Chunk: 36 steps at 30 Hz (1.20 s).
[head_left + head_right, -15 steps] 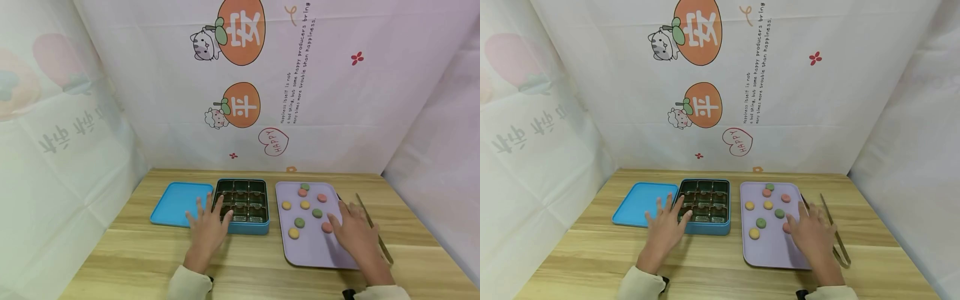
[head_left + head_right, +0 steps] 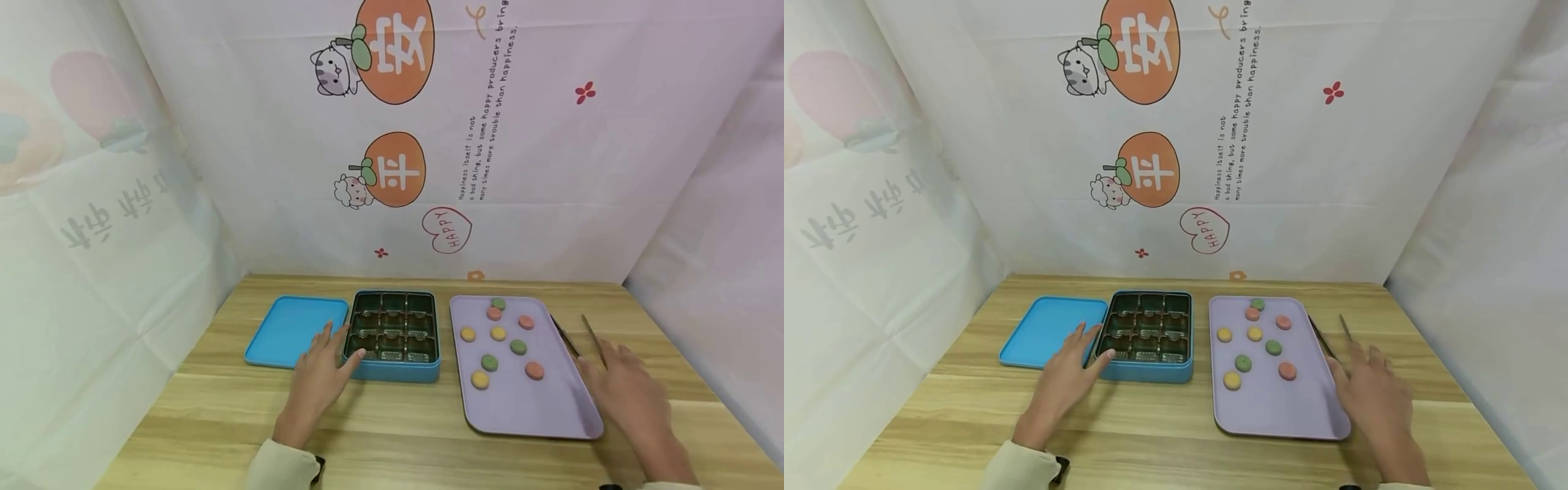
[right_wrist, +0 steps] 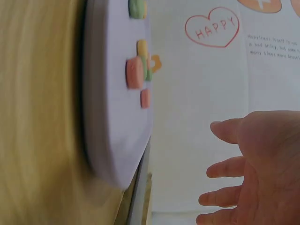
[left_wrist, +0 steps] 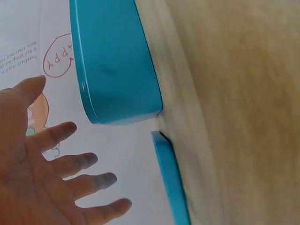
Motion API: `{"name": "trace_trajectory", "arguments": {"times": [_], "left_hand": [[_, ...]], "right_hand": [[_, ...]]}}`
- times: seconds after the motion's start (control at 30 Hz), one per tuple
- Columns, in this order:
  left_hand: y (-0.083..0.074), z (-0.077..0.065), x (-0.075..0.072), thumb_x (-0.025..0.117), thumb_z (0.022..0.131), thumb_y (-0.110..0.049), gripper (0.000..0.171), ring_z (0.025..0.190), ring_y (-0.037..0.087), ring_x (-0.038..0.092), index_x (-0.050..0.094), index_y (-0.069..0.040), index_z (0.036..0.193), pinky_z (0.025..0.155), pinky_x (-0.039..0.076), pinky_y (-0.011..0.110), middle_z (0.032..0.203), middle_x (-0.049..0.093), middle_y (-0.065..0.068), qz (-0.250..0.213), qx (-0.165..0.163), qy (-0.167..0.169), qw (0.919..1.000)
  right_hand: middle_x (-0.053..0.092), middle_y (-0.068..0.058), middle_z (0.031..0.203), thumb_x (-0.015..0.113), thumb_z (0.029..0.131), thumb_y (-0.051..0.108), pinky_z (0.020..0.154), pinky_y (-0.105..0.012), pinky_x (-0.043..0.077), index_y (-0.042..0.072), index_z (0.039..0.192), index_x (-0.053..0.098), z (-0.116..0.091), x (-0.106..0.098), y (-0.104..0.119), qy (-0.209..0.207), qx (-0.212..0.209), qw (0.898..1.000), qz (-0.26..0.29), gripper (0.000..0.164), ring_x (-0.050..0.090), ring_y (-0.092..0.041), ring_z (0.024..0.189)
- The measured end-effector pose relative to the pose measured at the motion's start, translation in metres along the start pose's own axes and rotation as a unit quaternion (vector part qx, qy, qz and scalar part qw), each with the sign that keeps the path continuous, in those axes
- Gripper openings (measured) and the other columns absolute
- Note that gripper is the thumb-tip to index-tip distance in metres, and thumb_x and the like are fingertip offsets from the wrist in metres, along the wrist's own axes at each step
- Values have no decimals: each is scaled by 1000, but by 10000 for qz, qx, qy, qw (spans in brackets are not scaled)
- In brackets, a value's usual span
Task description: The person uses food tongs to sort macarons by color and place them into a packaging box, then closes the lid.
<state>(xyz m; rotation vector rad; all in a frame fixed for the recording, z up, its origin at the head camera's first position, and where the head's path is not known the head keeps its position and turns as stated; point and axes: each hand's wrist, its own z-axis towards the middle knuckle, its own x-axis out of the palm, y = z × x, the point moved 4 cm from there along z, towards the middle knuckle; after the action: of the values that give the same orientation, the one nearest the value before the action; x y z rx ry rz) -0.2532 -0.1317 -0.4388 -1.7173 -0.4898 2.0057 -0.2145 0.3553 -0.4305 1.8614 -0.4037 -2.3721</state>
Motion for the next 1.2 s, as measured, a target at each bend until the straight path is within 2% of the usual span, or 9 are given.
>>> {"name": "trace_trajectory", "arguments": {"times": [0.17, 0.3, 0.43, 0.67, 0.8, 0.93, 1.07, 1.2], "left_hand": [[8, 1, 1, 64, 103, -51, 72, 157, 45, 28, 37, -25, 165, 118, 31, 72, 174, 25, 13, -829, -144, 313, 9960], [13, 5, 1, 67, 102, -46, 73, 159, 42, 26, 36, -25, 165, 120, 31, 69, 174, 26, 14, -1308, -115, 415, 9905], [16, 7, 2, 71, 101, -39, 73, 157, 43, 30, 38, -22, 164, 118, 35, 67, 172, 30, 16, -1443, -42, 453, 9885], [21, 5, 3, 74, 99, -32, 66, 140, 48, 53, 48, -21, 159, 110, 47, 64, 169, 35, 17, -1600, 39, 509, 9858], [22, 4, 5, 74, 99, -29, 61, 137, 48, 56, 53, -19, 155, 106, 51, 60, 167, 40, 17, -1779, 69, 530, 9826], [22, 3, 6, 73, 100, -25, 54, 134, 48, 59, 58, -18, 151, 102, 55, 56, 164, 44, 18, -1964, 71, 554, 9789], [22, 2, 5, 73, 100, -21, 47, 132, 45, 62, 64, -15, 146, 97, 59, 51, 160, 49, 21, -2026, 34, 534, 9778], [23, 2, 4, 73, 100, -19, 42, 129, 41, 65, 69, -13, 141, 92, 61, 45, 157, 52, 22, -2022, -7, 512, 9780]], "right_hand": [[32, -53, 146, 38, 112, 50, 96, -81, 39, -17, 150, 36, -1, 2, -14, 495, 76, 9987, 103, 77, 37, -73, 129], [28, -53, 148, 38, 111, 52, 99, -81, 37, -17, 152, 32, 1, 5, -20, 749, 111, 9968, 256, 80, 33, -73, 131], [31, -50, 149, 43, 110, 52, 95, -81, 39, -15, 153, 32, 3, 9, -27, 847, 158, 9956, 360, 81, 36, -72, 130], [36, -47, 149, 49, 106, 58, 83, -77, 47, -14, 154, 30, 5, 17, -40, 1209, 327, 9915, 351, 89, 41, -72, 127], [50, -43, 140, 55, 103, 61, 73, -67, 52, -10, 147, 42, 8, 21, -45, 1338, 390, 9895, 372, 85, 50, -69, 121], [58, -41, 127, 61, 102, 56, 66, -59, 53, -9, 135, 50, 11, 23, -47, 1316, 393, 9899, 352, 73, 56, -66, 113], [62, -41, 119, 68, 99, 47, 63, -58, 53, -9, 128, 54, 14, 23, -47, 1176, 284, 9922, 293, 64, 59, -65, 107], [61, -43, 121, 72, 96, 42, 64, -61, 53, -12, 131, 52, 16, 24, -48, 1143, 242, 9929, 235, 67, 59, -66, 106]]}}
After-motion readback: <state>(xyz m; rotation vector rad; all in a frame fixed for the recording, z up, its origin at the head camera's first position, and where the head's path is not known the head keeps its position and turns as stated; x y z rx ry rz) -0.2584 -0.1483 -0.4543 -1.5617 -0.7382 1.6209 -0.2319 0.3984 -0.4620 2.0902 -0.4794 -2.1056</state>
